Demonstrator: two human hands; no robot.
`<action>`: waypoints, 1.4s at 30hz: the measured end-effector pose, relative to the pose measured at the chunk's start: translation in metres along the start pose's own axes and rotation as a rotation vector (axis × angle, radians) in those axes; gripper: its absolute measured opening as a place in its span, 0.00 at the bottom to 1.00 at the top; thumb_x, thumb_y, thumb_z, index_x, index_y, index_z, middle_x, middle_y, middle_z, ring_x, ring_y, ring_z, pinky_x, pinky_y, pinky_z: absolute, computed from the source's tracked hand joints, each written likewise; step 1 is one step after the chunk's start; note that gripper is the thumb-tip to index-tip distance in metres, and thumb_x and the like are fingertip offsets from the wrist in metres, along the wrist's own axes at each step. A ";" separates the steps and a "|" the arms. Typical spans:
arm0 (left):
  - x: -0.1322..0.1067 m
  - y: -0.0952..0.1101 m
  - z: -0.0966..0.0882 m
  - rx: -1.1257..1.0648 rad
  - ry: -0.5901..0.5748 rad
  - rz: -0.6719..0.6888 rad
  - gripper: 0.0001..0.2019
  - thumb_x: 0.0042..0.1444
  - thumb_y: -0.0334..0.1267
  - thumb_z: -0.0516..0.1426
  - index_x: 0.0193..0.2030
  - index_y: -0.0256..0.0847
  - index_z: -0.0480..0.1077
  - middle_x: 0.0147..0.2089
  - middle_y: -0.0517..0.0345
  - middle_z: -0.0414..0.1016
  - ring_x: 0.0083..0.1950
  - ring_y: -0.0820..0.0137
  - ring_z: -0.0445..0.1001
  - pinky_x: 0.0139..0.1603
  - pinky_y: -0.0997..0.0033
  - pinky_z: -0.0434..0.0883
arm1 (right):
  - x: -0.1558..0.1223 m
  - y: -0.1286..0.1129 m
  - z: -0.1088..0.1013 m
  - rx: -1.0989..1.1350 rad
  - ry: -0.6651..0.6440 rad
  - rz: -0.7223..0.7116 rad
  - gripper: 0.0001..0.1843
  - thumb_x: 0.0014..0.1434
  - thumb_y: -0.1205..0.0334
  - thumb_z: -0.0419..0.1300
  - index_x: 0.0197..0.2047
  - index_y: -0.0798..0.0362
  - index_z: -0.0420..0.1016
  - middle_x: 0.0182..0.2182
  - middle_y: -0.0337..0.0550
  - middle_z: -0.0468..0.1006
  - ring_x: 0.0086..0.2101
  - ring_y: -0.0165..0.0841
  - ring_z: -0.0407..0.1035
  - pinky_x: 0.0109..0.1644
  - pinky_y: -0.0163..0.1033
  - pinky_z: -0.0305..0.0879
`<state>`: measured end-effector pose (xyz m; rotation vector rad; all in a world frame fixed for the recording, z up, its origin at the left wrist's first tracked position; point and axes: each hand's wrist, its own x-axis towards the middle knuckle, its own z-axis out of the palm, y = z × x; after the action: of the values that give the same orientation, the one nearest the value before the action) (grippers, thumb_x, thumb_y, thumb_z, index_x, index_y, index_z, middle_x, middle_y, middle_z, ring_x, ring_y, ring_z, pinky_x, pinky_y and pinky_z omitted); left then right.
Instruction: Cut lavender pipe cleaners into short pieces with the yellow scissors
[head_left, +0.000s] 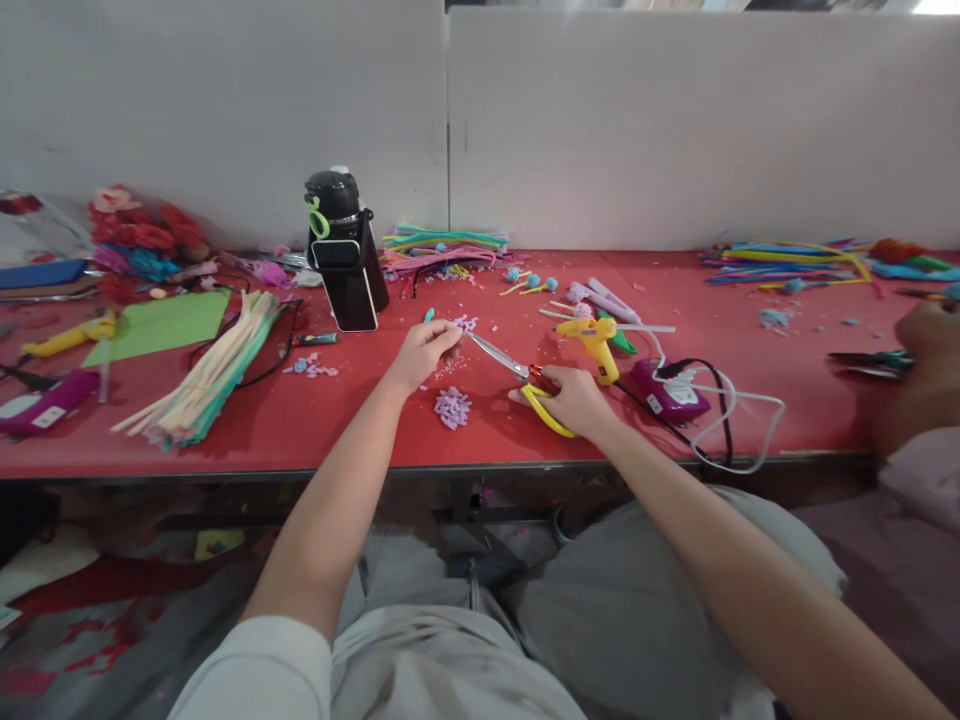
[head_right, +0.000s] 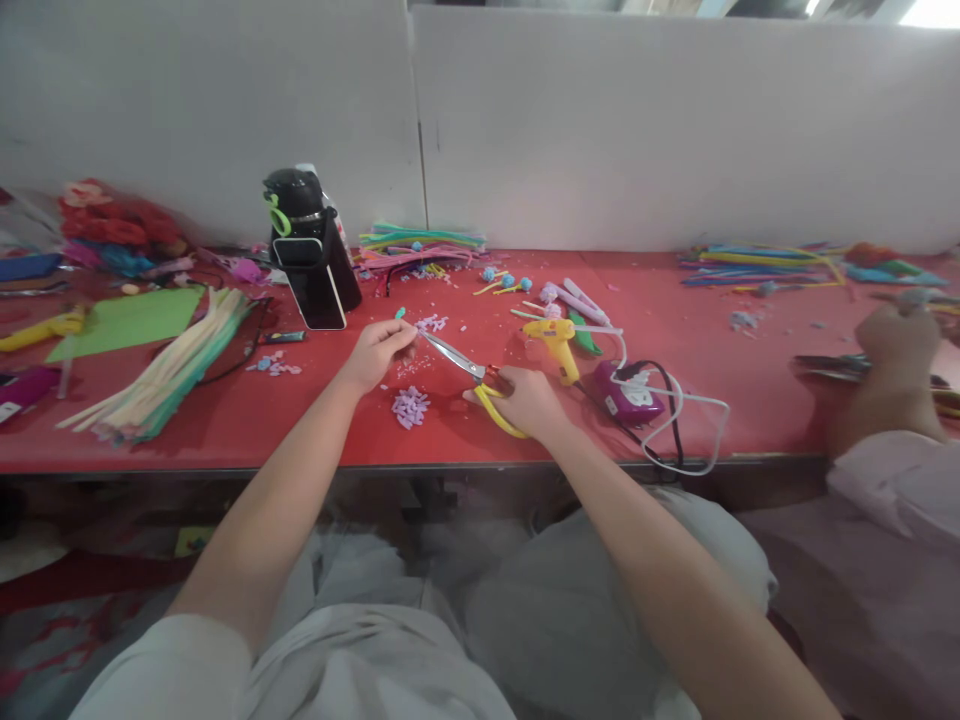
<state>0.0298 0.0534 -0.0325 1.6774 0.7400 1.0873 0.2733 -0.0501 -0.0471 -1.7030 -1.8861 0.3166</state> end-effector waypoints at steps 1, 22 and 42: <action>0.000 0.000 0.000 -0.004 -0.004 -0.005 0.14 0.59 0.45 0.59 0.27 0.38 0.70 0.24 0.60 0.69 0.26 0.74 0.67 0.29 0.70 0.65 | 0.000 0.000 0.000 0.000 -0.002 0.000 0.33 0.49 0.29 0.58 0.21 0.50 0.54 0.17 0.36 0.60 0.22 0.27 0.50 0.26 0.37 0.45; 0.000 -0.002 -0.001 0.002 0.002 -0.002 0.15 0.59 0.46 0.58 0.27 0.38 0.70 0.25 0.59 0.69 0.26 0.74 0.67 0.29 0.70 0.67 | 0.000 0.000 0.000 0.007 -0.001 0.001 0.34 0.48 0.27 0.59 0.20 0.50 0.54 0.17 0.35 0.60 0.21 0.27 0.50 0.26 0.37 0.44; -0.001 0.005 0.001 0.025 0.005 -0.002 0.15 0.57 0.47 0.60 0.27 0.38 0.70 0.24 0.60 0.69 0.26 0.74 0.67 0.29 0.69 0.65 | 0.001 0.001 0.001 0.048 0.006 0.027 0.34 0.48 0.27 0.59 0.20 0.50 0.55 0.17 0.34 0.57 0.22 0.27 0.50 0.25 0.36 0.46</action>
<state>0.0302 0.0505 -0.0281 1.6955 0.7614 1.0855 0.2734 -0.0493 -0.0480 -1.6968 -1.8382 0.3636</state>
